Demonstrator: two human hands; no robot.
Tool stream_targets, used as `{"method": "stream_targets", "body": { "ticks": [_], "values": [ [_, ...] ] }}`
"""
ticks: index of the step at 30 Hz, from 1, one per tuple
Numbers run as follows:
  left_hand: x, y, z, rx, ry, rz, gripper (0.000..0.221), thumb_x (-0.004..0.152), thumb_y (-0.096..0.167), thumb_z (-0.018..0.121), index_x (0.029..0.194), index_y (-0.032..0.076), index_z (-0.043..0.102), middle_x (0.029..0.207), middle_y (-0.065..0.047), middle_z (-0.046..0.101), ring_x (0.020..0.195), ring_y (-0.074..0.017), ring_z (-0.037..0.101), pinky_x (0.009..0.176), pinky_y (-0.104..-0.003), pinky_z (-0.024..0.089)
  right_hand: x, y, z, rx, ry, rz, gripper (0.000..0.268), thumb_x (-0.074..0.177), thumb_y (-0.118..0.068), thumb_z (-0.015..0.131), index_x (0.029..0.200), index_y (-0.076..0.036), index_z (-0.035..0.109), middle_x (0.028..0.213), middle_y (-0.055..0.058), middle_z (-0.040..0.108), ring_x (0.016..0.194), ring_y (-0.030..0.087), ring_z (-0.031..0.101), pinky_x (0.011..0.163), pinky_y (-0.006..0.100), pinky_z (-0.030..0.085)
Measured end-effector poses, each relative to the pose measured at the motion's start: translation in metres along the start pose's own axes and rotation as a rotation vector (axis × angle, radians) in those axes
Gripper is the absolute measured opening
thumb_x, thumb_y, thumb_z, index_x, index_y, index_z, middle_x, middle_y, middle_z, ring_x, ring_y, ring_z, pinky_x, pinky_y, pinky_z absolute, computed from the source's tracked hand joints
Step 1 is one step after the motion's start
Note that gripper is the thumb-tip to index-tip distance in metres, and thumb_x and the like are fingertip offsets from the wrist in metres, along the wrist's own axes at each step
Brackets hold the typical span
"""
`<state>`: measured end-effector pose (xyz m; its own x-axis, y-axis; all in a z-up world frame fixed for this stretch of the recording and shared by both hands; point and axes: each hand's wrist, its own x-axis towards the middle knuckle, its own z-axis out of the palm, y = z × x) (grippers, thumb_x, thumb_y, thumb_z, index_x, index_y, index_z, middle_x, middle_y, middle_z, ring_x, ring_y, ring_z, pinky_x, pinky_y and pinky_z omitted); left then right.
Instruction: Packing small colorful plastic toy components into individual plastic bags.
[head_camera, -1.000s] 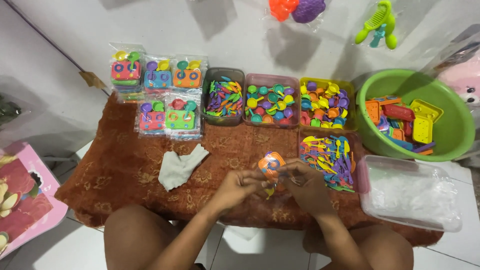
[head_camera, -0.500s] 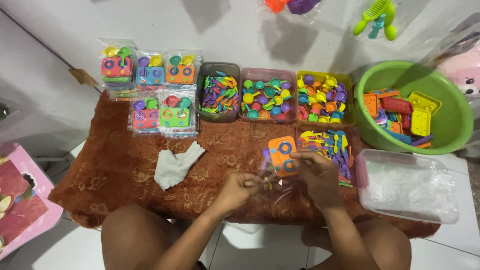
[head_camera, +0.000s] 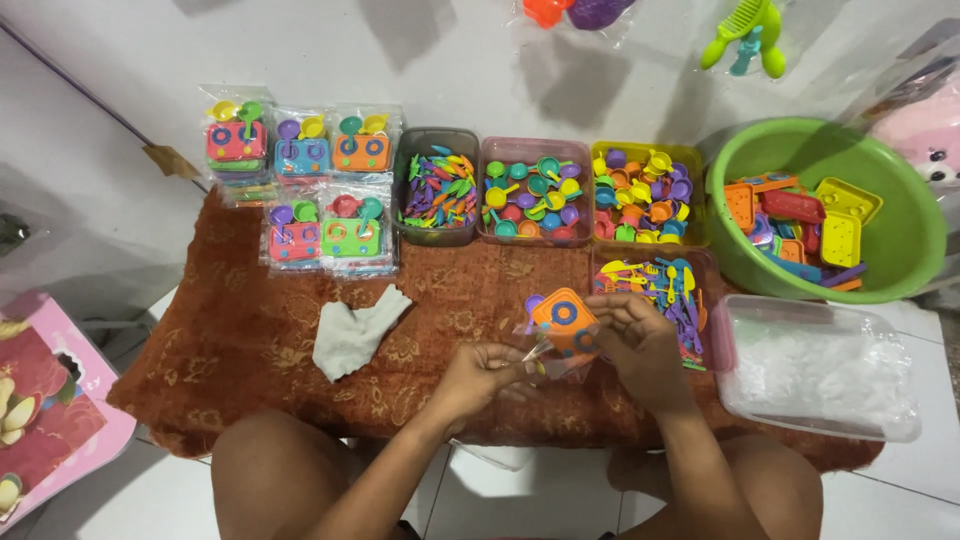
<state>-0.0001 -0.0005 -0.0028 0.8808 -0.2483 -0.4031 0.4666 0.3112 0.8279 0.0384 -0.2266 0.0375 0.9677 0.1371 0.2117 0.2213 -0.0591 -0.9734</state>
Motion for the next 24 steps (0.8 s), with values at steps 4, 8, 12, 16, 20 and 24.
{"method": "stream_targets", "body": {
  "ticks": [4,8,12,16,20,24],
  "values": [
    [0.001,-0.003,-0.001,-0.009,0.015,0.005,0.027,0.084,0.005,0.081,0.105,-0.009,0.071,0.082,-0.017,0.076,0.072,-0.0245,0.076,0.064,-0.035,0.066,0.0,0.006,-0.007,-0.014,-0.02,0.012,0.032,0.086,0.012,0.068,0.117,0.006,0.07,0.089,0.016,0.077,0.078,0.017,0.074,0.071,0.031,0.061],
    [0.001,-0.008,-0.001,0.003,0.005,0.02,0.027,0.084,0.006,0.081,0.105,-0.008,0.072,0.083,-0.018,0.076,0.071,-0.0231,0.076,0.064,-0.032,0.065,-0.001,0.007,-0.008,-0.027,0.036,0.012,0.028,0.088,0.01,0.069,0.116,0.005,0.073,0.088,0.016,0.075,0.076,0.014,0.069,0.067,0.031,0.059],
    [0.005,-0.014,-0.003,0.011,0.003,0.046,0.026,0.083,0.006,0.081,0.105,-0.006,0.073,0.083,-0.013,0.076,0.071,-0.0182,0.075,0.065,-0.028,0.065,-0.002,0.007,-0.003,0.015,0.053,0.024,0.028,0.088,0.009,0.07,0.116,0.004,0.073,0.087,0.011,0.074,0.077,0.01,0.068,0.069,0.028,0.058],
    [-0.001,-0.009,0.002,0.011,0.009,0.057,0.026,0.083,0.003,0.08,0.107,-0.006,0.073,0.085,-0.014,0.076,0.071,-0.0178,0.074,0.065,-0.028,0.064,-0.003,-0.004,0.005,0.084,0.05,0.069,0.029,0.087,0.007,0.072,0.116,0.004,0.071,0.087,0.01,0.071,0.079,0.012,0.07,0.07,0.028,0.059],
    [0.0,-0.012,-0.002,0.015,0.019,0.051,0.024,0.083,0.002,0.08,0.106,-0.005,0.074,0.086,-0.013,0.077,0.073,-0.0176,0.074,0.065,-0.029,0.065,-0.002,-0.002,0.003,0.042,0.084,0.105,0.031,0.087,0.006,0.072,0.118,0.004,0.07,0.09,0.012,0.071,0.082,0.013,0.069,0.072,0.03,0.059],
    [0.006,-0.018,-0.004,0.064,0.0,0.087,0.023,0.084,-0.001,0.074,0.107,-0.001,0.076,0.087,-0.011,0.077,0.077,-0.0172,0.074,0.07,-0.029,0.065,-0.001,0.003,-0.002,0.048,0.14,0.122,0.035,0.088,0.004,0.074,0.122,0.005,0.067,0.093,0.013,0.071,0.085,0.014,0.07,0.076,0.031,0.059]
  ]
}}
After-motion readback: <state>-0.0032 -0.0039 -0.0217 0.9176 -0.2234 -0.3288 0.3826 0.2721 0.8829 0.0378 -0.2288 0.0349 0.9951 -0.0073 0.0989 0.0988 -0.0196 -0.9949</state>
